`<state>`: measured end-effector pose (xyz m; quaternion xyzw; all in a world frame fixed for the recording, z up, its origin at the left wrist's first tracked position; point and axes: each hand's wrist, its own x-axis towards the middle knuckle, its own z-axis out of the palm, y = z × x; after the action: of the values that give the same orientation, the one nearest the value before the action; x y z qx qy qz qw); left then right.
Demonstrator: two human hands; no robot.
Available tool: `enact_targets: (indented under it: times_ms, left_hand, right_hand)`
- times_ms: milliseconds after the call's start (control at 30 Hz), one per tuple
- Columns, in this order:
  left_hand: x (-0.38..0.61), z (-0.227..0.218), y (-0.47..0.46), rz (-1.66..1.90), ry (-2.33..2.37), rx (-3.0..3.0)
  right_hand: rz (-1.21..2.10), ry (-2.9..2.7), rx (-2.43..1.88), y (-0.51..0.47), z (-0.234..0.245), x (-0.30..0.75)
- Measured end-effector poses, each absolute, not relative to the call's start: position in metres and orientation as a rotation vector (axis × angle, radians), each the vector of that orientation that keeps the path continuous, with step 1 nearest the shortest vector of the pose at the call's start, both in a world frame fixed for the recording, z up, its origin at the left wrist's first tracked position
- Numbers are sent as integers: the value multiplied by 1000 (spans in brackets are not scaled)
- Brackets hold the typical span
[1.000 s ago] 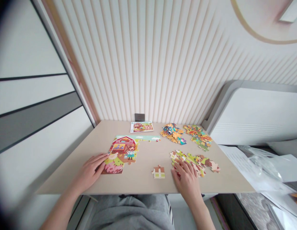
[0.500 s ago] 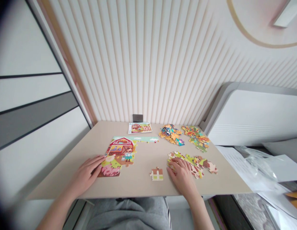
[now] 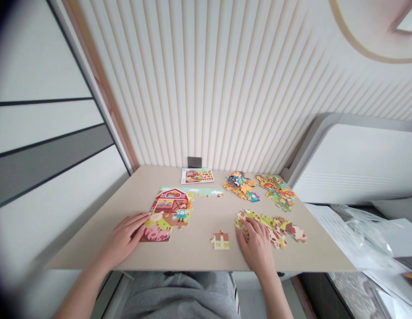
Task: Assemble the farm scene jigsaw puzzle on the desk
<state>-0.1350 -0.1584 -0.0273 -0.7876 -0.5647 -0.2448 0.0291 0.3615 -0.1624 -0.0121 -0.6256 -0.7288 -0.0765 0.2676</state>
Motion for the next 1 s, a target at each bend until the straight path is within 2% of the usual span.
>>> enact_targets:
  times_ms: [467,1000]
  left_hand:
    - [-136,-29,-157,-751,-1737,-2437]
    - [-134,-23,-159,-776,-1737,-2425]
  right_hand:
    - [-195,-1918,-1668,-167,-10,360]
    - [-24,-1932,-1455,-172,-11,361]
